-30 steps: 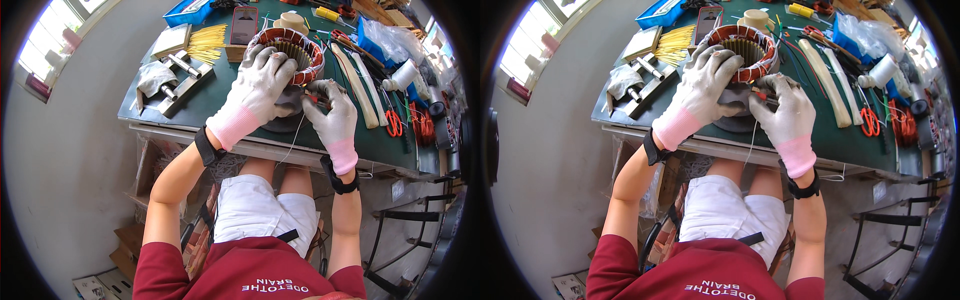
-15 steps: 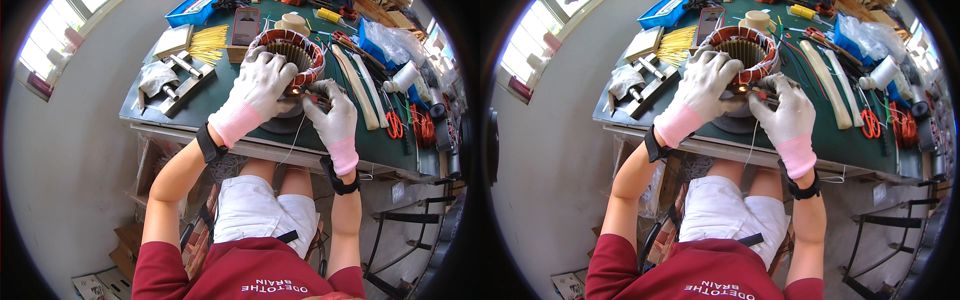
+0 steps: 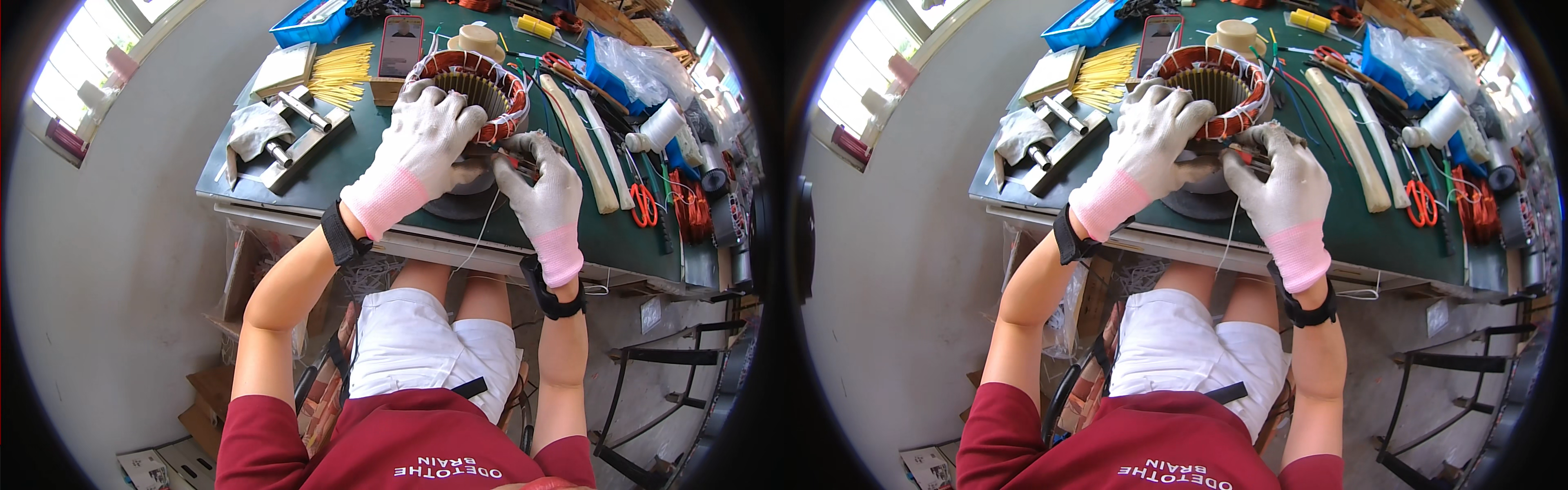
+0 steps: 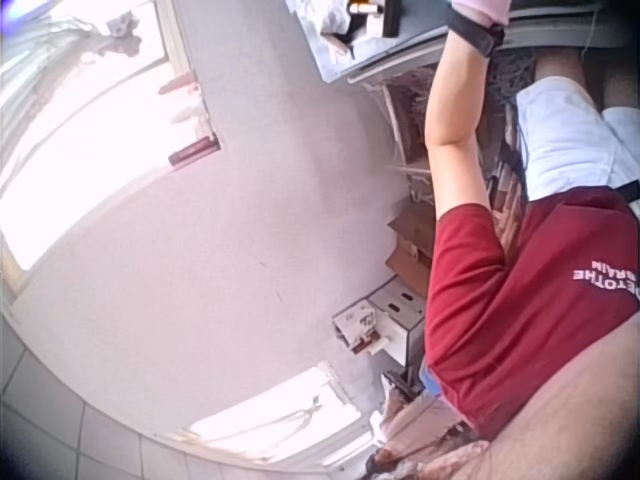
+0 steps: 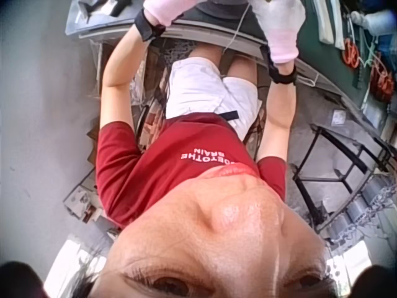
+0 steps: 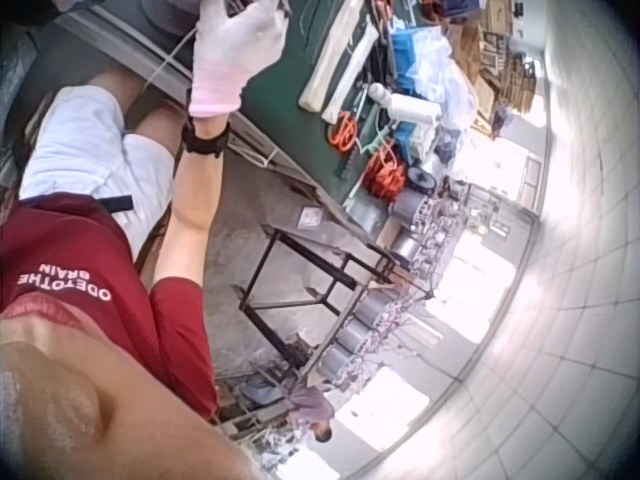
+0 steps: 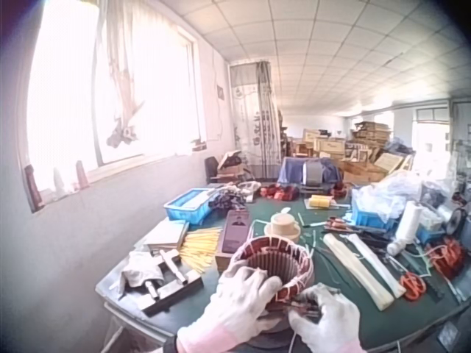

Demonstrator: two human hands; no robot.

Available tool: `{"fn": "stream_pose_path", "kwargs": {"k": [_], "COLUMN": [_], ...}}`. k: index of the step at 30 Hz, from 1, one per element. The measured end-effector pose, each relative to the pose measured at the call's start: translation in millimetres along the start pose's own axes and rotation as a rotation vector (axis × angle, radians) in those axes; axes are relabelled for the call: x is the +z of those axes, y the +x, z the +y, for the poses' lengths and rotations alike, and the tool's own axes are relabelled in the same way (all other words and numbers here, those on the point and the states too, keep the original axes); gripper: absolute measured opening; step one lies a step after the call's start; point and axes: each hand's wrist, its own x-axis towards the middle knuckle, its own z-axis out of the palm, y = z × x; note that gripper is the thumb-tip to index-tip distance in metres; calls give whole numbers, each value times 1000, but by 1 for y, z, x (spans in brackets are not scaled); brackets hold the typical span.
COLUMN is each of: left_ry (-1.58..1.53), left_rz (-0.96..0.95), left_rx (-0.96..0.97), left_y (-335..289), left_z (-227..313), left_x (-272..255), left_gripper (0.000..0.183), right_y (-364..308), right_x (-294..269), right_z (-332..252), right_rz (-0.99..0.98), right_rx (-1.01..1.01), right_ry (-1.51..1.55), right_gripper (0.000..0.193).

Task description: The recorder is wiring motor stators by inserting copper coils and securing them with cable ties.

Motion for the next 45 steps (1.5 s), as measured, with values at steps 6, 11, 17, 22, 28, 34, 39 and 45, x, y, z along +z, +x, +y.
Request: {"fn": "stream_pose_path", "kwargs": {"k": [6, 11, 17, 22, 28, 34, 39, 45], "left_ry": [-7, -5, -4, -55, -596, -148, -311, -525], "left_rz": [-17, -13, -54, -163, 200, 433, 382, 182], "left_rx": [6, 4, 50, 72, -190, -72, -84, -108], "left_y": [2, 2, 11, 27, 21, 15, 18, 16], "left_z": [1, 1, 0, -6, -6, -3, -19, -58], "left_x": [-1, -2, -7, -2, -5, 37, 34, 27], "left_gripper": [50, 50, 40, 22, 34, 36, 65, 46], "right_y": [1, 1, 1, -5, -27, -11, -1, 15], "right_x": [-2, -3, -6, -20, -55, -96, -113, -118], "right_z": [-3, -2, 2, 20, 41, 131, 160, 192], "right_rz": [-15, -26, -39, 21, 86, 32, -181, -143], "right_rx": [27, 19, 95, 193, 351, 366, 864, 936], "right_ry": [-46, -50, 153, 490, 451, 220, 556, 852], "right_gripper": [16, 17, 19, 26, 28, 20, 20, 20]}}
